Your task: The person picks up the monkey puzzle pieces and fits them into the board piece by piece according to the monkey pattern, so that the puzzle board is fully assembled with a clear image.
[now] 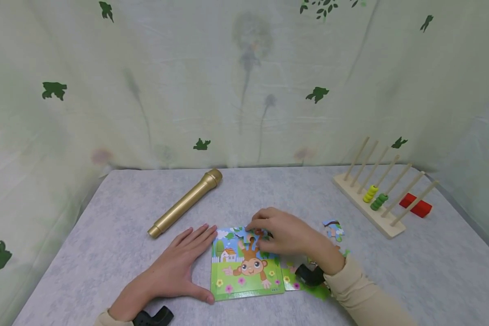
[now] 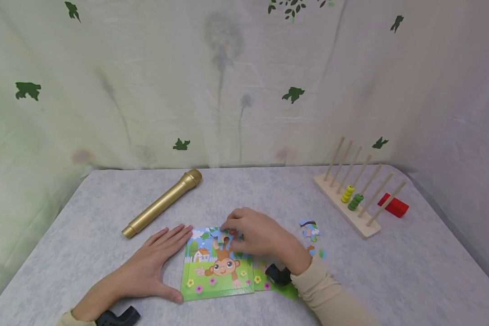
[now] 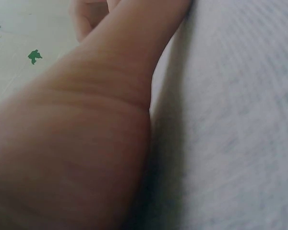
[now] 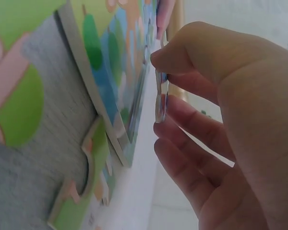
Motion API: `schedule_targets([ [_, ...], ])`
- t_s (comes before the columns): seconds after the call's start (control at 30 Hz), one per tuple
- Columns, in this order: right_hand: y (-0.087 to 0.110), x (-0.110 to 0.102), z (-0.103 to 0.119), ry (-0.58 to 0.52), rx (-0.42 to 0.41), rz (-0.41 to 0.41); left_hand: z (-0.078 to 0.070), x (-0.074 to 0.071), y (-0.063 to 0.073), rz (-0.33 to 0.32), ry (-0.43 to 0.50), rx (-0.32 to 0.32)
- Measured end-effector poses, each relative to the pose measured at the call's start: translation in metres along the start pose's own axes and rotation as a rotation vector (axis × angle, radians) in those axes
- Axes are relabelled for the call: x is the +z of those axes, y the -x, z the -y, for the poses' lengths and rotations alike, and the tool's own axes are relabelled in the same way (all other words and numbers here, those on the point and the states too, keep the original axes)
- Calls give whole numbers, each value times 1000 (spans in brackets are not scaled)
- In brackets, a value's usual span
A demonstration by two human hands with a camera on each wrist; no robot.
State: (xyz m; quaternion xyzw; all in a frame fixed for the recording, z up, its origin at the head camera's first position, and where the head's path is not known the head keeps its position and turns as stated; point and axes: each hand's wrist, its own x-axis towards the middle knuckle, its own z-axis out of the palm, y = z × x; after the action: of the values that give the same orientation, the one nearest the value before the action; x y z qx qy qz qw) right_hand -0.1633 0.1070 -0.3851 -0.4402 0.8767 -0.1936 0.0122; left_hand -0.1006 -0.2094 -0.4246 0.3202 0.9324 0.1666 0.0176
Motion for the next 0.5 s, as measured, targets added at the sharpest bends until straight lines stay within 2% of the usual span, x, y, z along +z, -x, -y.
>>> schedule_targets([
  [0.5,-7,12,4,-8,-30,43,-1,-1,0,7,9,-4],
])
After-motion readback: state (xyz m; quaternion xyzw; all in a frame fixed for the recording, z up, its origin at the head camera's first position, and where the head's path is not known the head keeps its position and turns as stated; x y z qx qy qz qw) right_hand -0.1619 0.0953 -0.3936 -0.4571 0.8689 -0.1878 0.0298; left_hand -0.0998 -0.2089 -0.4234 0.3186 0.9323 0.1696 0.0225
